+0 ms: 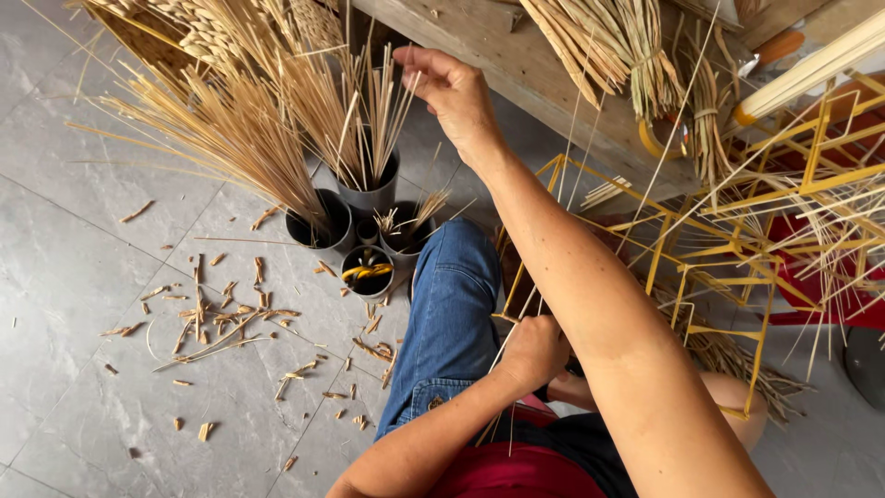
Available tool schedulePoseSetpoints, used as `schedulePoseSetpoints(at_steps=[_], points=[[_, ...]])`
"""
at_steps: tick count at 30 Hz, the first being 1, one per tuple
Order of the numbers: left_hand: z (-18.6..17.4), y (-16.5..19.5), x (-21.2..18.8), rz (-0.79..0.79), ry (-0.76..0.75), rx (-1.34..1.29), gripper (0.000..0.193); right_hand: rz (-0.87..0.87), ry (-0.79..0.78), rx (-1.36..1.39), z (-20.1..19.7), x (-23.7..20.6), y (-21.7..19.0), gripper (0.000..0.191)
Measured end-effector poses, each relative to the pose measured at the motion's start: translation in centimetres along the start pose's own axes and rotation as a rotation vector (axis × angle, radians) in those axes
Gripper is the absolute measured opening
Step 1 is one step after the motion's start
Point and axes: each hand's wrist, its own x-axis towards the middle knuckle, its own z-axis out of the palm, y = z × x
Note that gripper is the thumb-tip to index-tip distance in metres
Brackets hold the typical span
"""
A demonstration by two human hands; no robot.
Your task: The person sits on the floor with a yellow bamboo frame across their lap and weaves thin bamboo strips onto it, threading and tensioning the strips by hand. They use a small knife to trim and point the ends of strips, then continue securing them across the frame.
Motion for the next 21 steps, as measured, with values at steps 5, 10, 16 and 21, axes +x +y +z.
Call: schedulePoseSetpoints(at_steps=[5, 10, 16, 21], points=[[0.4, -0.6, 0.4, 0.035, 0.026, 0.14, 0.029, -0.165, -0.003, 0.022, 1.1, 0.2, 1.0, 0.011], [-0.4, 0.4, -0.2, 0.022, 0.068, 0.159, 0.03, -0.031, 0.1, -0.051, 0.0, -0.9, 0.2, 0.008], [-2.3, 2.5, -1.5, -0.041, -0.013, 0.022, 0.031, -0.271, 0.107, -0.008, -2.6, -1.4, -5.0, 0.008], [-2.1, 2.7, -1.8, 0.008, 0.018, 0.017, 0.03, -0.446, 0.101, 0.027, -6.5, -1.9, -10.4, 0.012]])
